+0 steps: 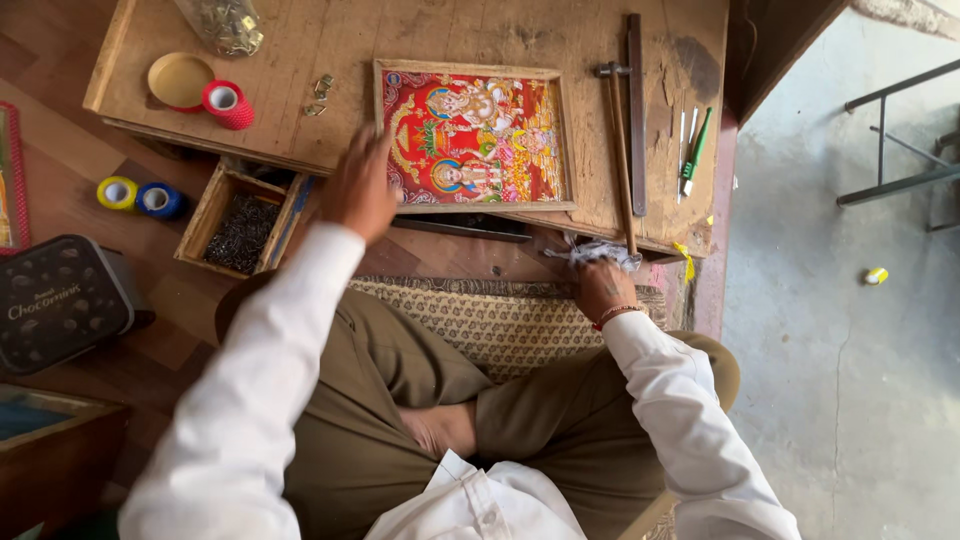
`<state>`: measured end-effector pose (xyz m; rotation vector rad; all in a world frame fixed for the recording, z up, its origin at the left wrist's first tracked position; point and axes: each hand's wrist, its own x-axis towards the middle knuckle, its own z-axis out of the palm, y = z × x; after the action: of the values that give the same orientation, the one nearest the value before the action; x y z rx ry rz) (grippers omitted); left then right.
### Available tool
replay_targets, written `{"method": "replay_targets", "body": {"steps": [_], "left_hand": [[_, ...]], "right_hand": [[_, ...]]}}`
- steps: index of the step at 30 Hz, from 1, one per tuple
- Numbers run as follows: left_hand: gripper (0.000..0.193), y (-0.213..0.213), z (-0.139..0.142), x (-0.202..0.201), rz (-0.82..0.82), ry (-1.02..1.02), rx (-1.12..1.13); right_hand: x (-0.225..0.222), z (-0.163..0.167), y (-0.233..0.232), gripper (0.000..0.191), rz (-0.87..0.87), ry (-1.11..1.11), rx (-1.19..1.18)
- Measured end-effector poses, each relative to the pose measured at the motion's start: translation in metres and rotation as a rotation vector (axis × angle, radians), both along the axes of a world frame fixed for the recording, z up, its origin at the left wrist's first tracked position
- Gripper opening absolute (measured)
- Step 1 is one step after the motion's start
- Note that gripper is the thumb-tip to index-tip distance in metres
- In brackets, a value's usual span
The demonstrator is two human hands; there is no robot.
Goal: The person assembles wooden picture frames by hammering nails into the corners using a hammer and metal block. They handle multiple frames, flip them, and apply red decorative tape to the edges. The person also uses a ruler and utility knife to measure and trim the tape.
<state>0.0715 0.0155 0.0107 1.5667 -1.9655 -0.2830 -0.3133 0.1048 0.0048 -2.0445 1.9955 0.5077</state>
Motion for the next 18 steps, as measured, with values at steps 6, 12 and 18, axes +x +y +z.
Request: {"method": "replay_targets", "body": {"steps": [6, 12, 18], "left_hand": [[0.055, 0.056, -0.024, -0.012, 0.062, 0.228, -0.036], [0.03, 0.04, -0.02, -0.012, 0.076, 0.188, -0.067], [0.02, 0.041, -0.015, -0.002, 0.093, 0.16, -0.004]], "right_hand": [[0.009, 0.006, -0.023, 0.029, 0.002, -0.591, -0.819], [0.024, -0.001, -0.051, 0.019, -0.072, -0.719, -0.841], [0.029, -0.011, -0.042, 0.013, -0.066, -0.732, -0.895]]}}
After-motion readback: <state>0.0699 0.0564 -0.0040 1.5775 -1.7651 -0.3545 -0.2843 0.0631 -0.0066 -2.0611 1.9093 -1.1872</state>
